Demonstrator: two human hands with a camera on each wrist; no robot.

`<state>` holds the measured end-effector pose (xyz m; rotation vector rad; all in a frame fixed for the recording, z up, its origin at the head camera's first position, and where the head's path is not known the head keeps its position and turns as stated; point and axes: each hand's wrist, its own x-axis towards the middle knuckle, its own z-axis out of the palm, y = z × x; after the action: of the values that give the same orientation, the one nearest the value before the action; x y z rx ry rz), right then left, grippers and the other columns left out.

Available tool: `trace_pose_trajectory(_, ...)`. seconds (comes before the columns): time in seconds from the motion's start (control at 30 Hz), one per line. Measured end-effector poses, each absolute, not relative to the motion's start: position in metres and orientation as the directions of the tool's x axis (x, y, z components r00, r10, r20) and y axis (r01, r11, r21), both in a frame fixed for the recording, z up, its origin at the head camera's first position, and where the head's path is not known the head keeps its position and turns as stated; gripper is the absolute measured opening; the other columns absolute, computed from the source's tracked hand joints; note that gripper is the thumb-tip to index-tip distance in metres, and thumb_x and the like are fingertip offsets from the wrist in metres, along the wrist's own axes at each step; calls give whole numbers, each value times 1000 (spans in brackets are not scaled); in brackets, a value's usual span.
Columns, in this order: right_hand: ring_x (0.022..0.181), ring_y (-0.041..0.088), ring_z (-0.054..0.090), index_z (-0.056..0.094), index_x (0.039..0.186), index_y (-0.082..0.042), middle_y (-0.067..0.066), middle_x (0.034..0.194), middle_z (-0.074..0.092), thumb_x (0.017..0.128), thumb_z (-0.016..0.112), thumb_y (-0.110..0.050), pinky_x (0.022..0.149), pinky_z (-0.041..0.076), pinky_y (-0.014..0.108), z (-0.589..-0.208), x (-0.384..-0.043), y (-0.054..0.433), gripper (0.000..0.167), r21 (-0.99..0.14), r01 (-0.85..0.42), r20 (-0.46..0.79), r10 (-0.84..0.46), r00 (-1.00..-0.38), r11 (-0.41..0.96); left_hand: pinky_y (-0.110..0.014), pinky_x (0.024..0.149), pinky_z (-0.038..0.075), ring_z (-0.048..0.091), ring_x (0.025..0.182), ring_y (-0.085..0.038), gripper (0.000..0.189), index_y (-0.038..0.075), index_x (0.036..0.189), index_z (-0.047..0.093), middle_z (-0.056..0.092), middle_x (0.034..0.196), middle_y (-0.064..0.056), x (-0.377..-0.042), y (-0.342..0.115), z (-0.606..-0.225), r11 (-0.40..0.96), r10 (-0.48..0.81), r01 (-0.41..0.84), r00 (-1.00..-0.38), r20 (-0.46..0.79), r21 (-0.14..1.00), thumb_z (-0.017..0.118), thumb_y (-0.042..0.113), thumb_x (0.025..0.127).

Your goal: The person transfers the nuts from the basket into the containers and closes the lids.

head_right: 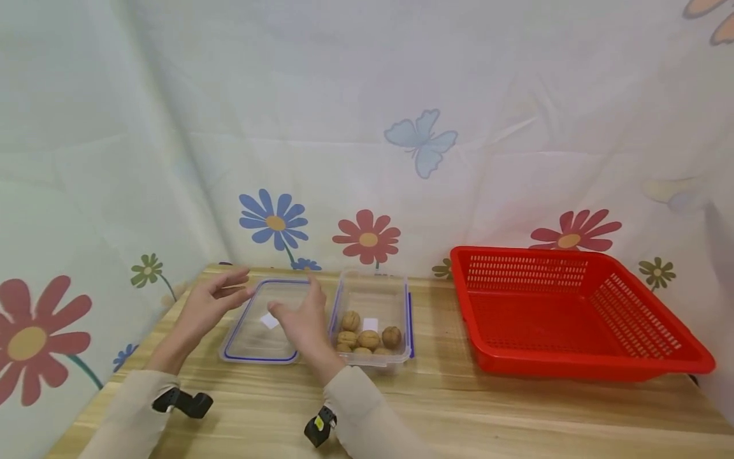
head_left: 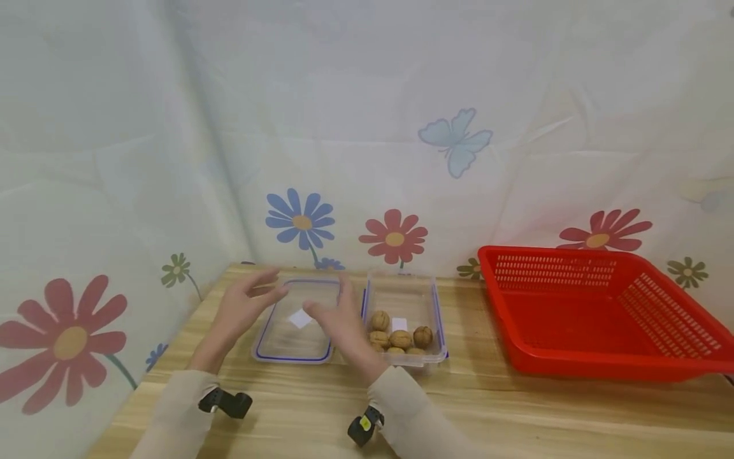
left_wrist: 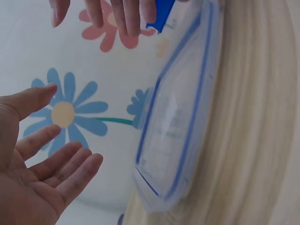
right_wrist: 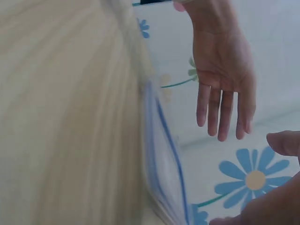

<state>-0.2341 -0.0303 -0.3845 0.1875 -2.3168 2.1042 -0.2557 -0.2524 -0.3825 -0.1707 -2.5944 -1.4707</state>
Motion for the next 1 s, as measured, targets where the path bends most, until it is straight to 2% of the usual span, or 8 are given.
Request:
trace_pose_trajectory(0.23,155,48,25,19,167,2,31,168,23,93,81,-24,124,23,61,-406,-233,-44,101,-996,-35,34,-15,-999,78,-61,111,44,52,139,-49,71,4,157,50,49,156,-27,-260,-265,-394,553,46,145,-989,143,820,75,39,101)
trace_pose_trajectory(0.53,148,48,37,26,163,7,33,159,38,87,82,-10,123,28,58,-421,-238,-49,96,-995,-11,15,45,-999,97,-58,106,50,50,138,-54,70,-2,158,45,47,152,-37,-262,-272,-408,567,77,94,-995,61,818,74,30,102)
trace_pose_trajectory(0.73,143,47,44,36,156,13,35,151,47,85,75,-2,121,33,56,-426,-239,-50,82,-990,-8,19,75,-997,142,-57,102,53,58,129,-54,58,-9,152,49,56,141,-40,-261,-276,-415,571,73,64,-997,28,818,70,13,103)
trace_pose_trajectory(0.87,135,44,54,53,143,15,33,138,59,85,67,6,115,42,55,-427,-238,-49,60,-983,-25,37,63,-997,181,-57,101,54,63,122,-52,48,-10,146,55,63,133,-38,-261,-278,-416,616,21,48,-999,44,787,65,-1,101)
trace_pose_trajectory(1.0,128,42,60,60,139,13,30,133,64,83,60,12,109,49,52,-427,-237,-49,56,-981,-34,46,59,-997,193,-57,101,53,62,123,-50,41,-9,140,62,64,134,-34,-261,-281,-414,645,-45,8,-998,48,764,61,-2,100)
